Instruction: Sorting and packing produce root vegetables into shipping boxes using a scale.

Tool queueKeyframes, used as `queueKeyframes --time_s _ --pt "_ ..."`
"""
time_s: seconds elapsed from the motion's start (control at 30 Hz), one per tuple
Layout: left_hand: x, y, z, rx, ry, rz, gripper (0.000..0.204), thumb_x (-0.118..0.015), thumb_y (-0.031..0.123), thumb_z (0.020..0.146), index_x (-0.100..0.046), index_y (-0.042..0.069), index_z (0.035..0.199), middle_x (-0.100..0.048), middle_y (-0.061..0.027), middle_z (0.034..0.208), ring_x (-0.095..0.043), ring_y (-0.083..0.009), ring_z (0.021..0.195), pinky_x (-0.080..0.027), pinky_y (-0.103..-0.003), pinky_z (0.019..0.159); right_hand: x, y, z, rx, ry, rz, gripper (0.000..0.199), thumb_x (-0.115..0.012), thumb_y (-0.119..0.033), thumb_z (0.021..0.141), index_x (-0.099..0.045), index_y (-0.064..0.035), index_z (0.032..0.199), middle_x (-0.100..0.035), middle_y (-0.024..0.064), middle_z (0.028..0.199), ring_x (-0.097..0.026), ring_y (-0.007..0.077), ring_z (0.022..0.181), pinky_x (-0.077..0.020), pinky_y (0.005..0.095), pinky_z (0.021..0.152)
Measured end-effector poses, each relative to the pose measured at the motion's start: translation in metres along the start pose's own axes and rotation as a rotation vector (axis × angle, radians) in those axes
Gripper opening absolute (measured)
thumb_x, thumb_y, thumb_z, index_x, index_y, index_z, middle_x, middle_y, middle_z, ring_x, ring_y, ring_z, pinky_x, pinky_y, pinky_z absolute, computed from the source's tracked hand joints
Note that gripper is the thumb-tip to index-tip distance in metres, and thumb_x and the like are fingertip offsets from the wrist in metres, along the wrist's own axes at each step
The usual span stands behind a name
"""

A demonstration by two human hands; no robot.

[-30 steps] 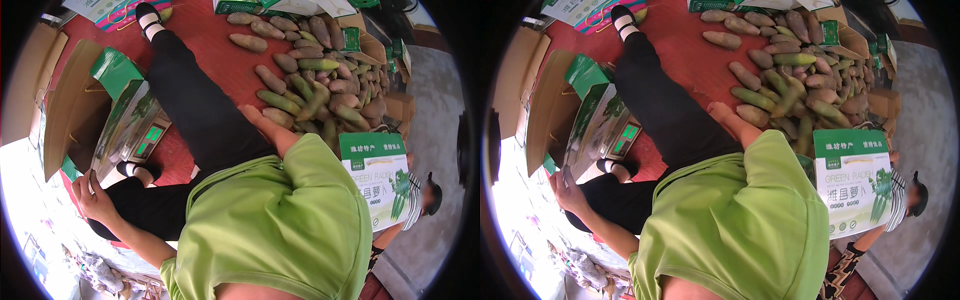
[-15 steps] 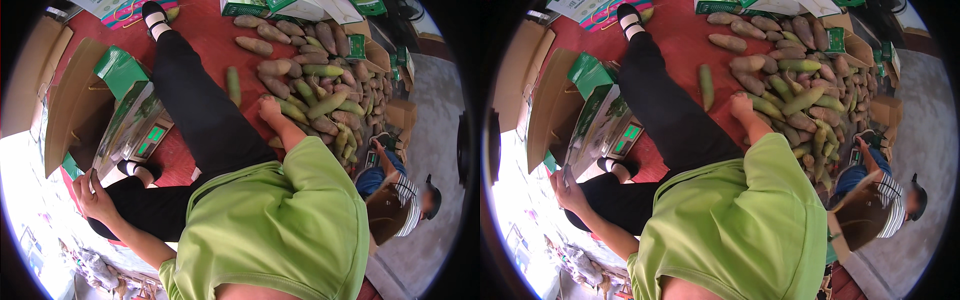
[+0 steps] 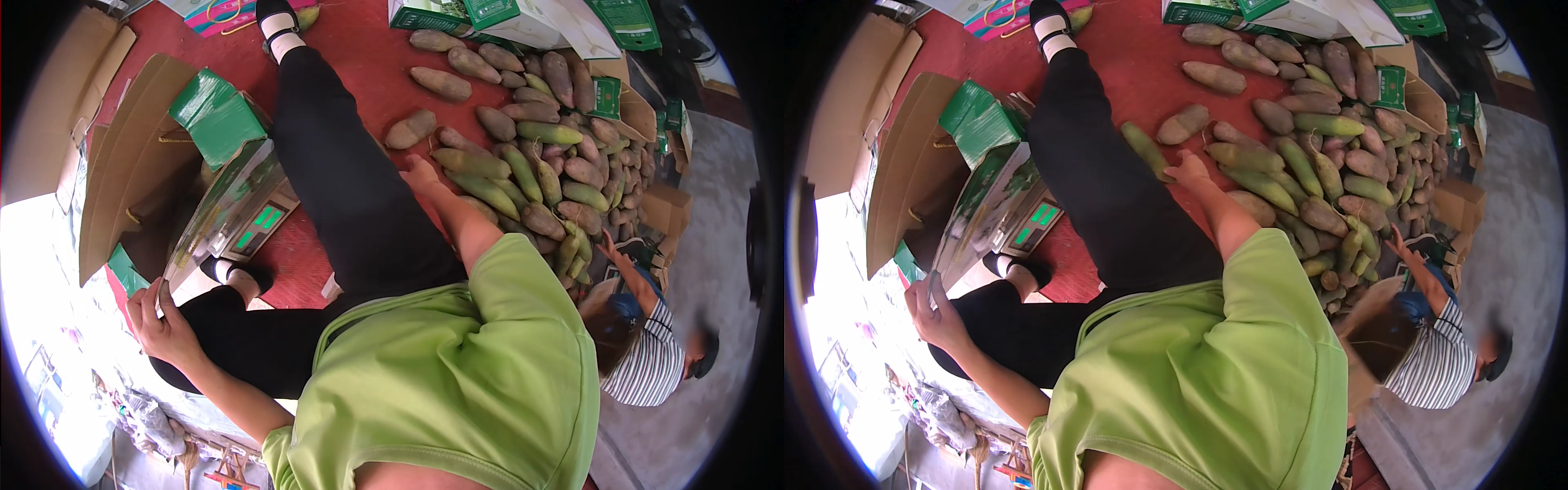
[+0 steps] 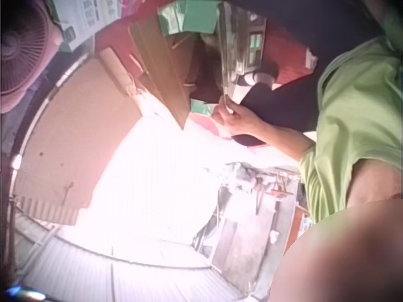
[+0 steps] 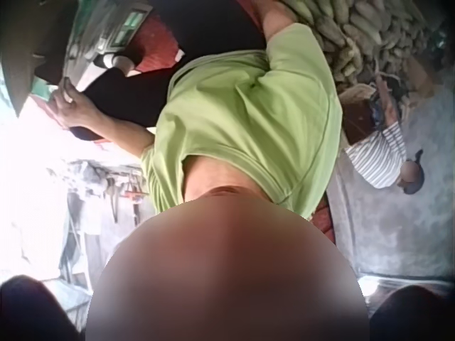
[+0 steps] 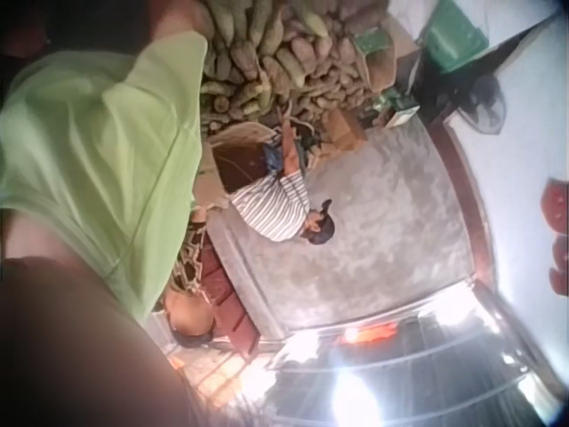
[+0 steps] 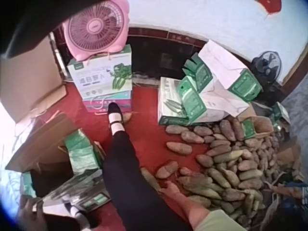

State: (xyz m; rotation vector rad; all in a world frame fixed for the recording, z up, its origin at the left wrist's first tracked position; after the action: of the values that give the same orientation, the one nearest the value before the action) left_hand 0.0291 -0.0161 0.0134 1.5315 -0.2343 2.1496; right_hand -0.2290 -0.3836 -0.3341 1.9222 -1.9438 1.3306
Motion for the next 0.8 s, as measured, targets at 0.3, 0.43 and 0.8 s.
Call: queueKeyframes --time_s 0.3,0.43,0.8 --pt "0.018 -0.009 -0.011 -0.012 0.028 0.026 0.011 -0.072 0.007 0.078 -0.071 0.008 0.09 -0.059 -0.0069 0.084 -0.06 -0.0227 0.08 -0.047 -0.033 0.065 -0.038 -0.075 -0.01 -0.066 -0.112 -0.188 0.044 -0.06 -0.033 0.086 -0.05 -0.005 0.118 -0.057 0.0235 0.122 -0.056 0.0418 0.114 -0.0462 0.0497 0.095" --pt "-0.012 0.02 0.016 -0.057 0.013 -0.229 0.017 -0.07 0.0 0.072 -0.071 0.006 0.088 -0.06 -0.0076 0.083 -0.06 -0.0237 0.073 -0.048 -0.033 0.068 -0.064 0.13 0.086 0.066 0.144 -0.299 0.028 -0.048 -0.018 0.091 -0.05 -0.0053 0.116 -0.062 0.0253 0.112 -0.06 0.0426 0.106 -0.0483 0.0526 0.088" --pt "0.018 0.004 0.0 0.008 0.007 -0.085 0.017 -0.071 0.005 0.069 -0.072 0.011 0.085 -0.059 -0.0011 0.081 -0.06 -0.0201 0.071 -0.046 -0.032 0.067 0.038 -0.04 -0.001 -0.044 -0.035 0.568 0.042 -0.072 -0.015 0.084 -0.058 0.0026 0.12 -0.067 0.0069 0.085 -0.062 0.016 0.075 -0.0488 0.0272 0.065"
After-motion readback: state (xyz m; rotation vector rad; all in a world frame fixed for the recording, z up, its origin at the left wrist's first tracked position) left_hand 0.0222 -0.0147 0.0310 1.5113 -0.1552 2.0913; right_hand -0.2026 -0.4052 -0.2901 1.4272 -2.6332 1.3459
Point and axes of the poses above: each hand's wrist, its own z-axis towards the middle knuckle, its own x-axis out of the back of the hand, y = z × x, the point moved 1 cm from there along z, towards the middle knuckle
